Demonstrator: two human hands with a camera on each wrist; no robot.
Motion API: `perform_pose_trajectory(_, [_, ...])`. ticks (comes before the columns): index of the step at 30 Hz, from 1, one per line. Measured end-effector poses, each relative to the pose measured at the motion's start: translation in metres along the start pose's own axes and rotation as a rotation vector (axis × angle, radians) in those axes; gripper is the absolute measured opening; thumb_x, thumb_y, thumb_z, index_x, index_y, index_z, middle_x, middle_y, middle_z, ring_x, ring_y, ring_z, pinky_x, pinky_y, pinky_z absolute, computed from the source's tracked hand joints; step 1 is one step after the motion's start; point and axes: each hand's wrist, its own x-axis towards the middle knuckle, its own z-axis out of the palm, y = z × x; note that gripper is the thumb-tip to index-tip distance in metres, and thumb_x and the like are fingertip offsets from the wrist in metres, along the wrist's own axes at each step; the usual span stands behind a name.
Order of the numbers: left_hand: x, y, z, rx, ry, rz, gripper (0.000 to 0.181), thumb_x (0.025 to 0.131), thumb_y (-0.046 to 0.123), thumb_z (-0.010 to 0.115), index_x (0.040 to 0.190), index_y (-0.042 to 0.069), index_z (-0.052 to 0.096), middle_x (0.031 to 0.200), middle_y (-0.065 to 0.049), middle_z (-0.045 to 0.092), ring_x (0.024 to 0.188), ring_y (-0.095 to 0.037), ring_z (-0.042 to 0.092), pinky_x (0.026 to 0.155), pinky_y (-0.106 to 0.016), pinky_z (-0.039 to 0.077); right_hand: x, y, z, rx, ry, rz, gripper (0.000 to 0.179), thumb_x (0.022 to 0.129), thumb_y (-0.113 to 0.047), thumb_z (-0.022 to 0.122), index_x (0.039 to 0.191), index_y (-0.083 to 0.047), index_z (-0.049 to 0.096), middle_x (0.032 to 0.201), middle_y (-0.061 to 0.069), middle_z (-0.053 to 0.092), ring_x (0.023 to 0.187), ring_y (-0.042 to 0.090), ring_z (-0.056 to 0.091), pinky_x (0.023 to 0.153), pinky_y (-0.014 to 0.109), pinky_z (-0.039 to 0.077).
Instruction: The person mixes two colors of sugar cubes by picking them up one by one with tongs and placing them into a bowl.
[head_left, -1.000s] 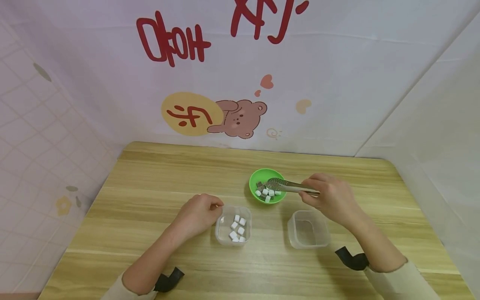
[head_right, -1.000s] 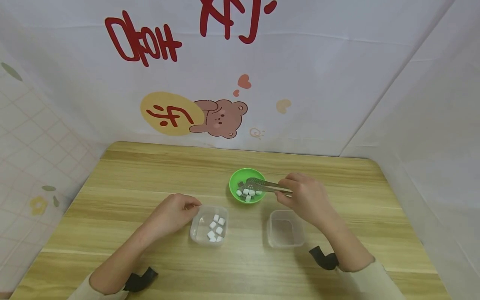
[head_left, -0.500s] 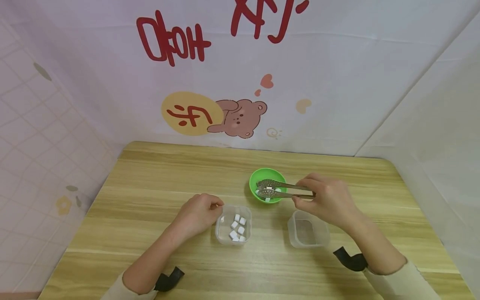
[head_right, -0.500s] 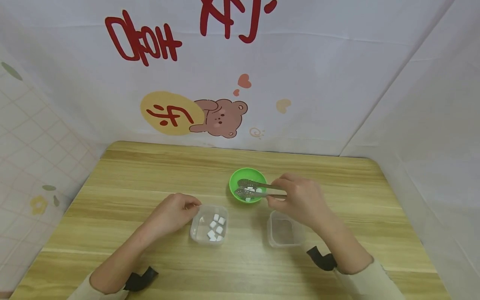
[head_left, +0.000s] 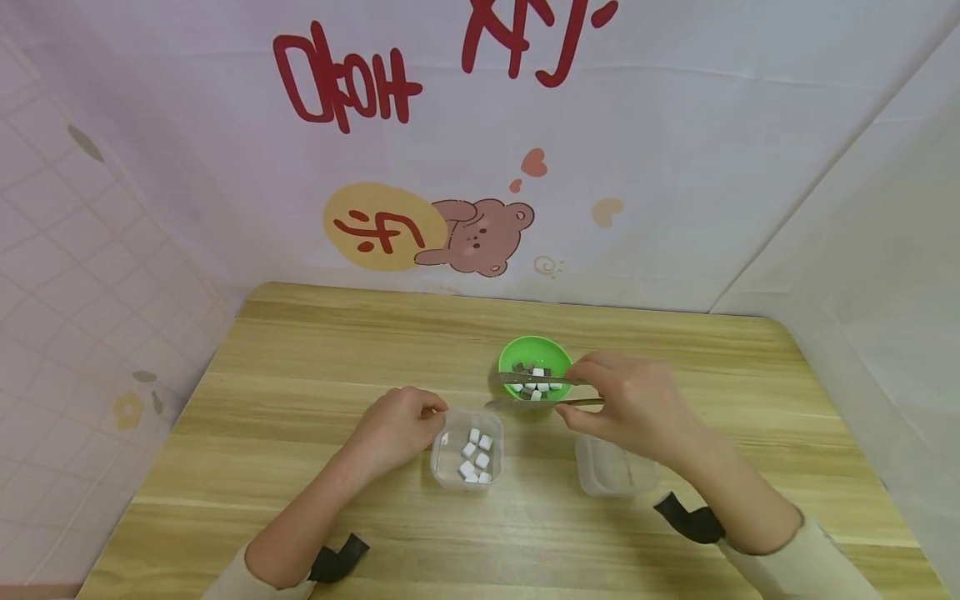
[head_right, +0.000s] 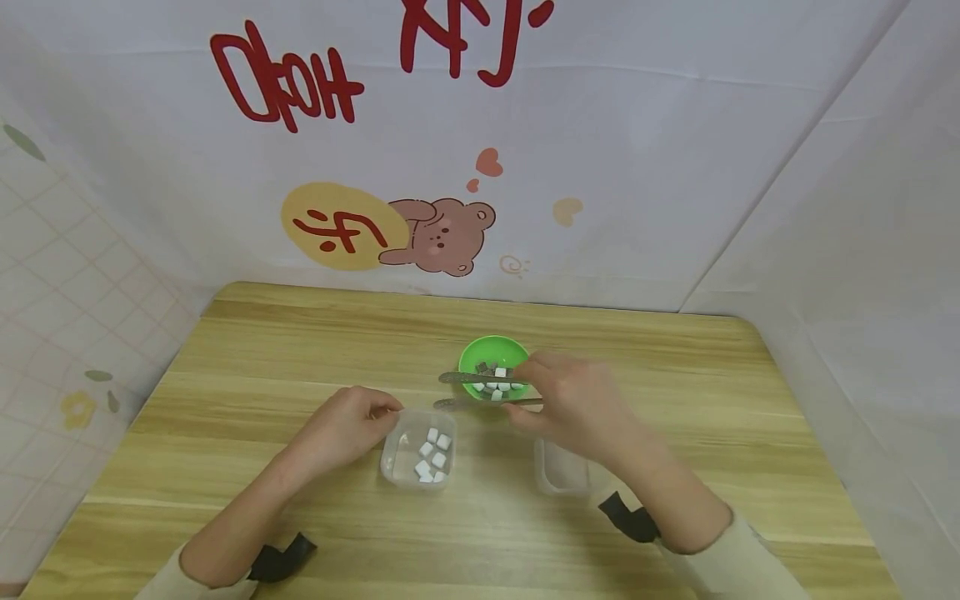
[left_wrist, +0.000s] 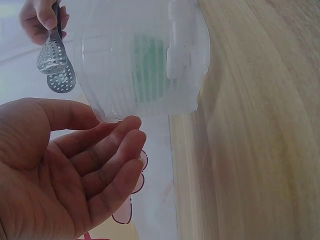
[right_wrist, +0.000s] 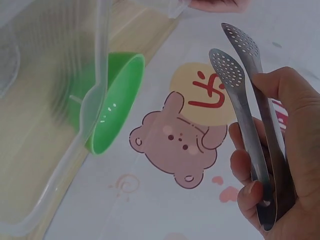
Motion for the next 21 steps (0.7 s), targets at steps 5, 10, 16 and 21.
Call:
perform_pose_trajectory(5, [0.0,-0.001,0.0,0.001,0.003,0.005,0.021,0.097,0.013,0.066,0.109,0.006,0.081,0.103,-0.002,0.076,0.095,-0.017,0.066,0.084,-0.044,0.055,0.007,-0.007,0.005,-0.007,-0.044,-0.028,0.03,0.074,-0.03,0.086,0.097,-0.013,0.076,0.086,-0.009,0.071,0.064,0.003,0.06,0.046,0.016,0.038])
perform_pose_trajectory(10, [0.0,-0.001,0.0,0.005,0.005,0.007,0.02,0.096,0.013,0.067,0.109,0.007,0.081,0.102,-0.002,0.076,0.092,-0.016,0.064,0.082,-0.043,0.055,0.012,-0.013,0.011,-0.034,-0.099,-0.056,0.029,0.073,-0.031,0.088,0.096,-0.015,0.077,0.087,-0.009,0.071,0.066,0.002,0.062,0.047,0.016,0.038])
perform_pose_trajectory(16, [0.0,-0.001,0.0,0.005,0.007,0.008,0.019,0.096,0.012,0.067,0.107,0.009,0.082,0.104,-0.002,0.076,0.094,-0.017,0.065,0.084,-0.044,0.055,0.016,-0.02,0.018,-0.069,-0.122,-0.13,0.027,0.071,-0.028,0.09,0.091,-0.016,0.076,0.083,-0.011,0.066,0.062,0.001,0.054,0.046,0.018,0.039])
perform_pose_trajectory(21, [0.0,-0.002,0.0,0.002,0.007,0.011,0.019,0.096,0.012,0.067,0.107,0.009,0.082,0.104,-0.002,0.076,0.093,-0.016,0.065,0.084,-0.044,0.055,0.018,-0.026,0.023,-0.11,-0.183,-0.169,0.026,0.071,-0.026,0.089,0.087,-0.013,0.072,0.081,-0.009,0.064,0.065,0.005,0.055,0.051,0.021,0.046])
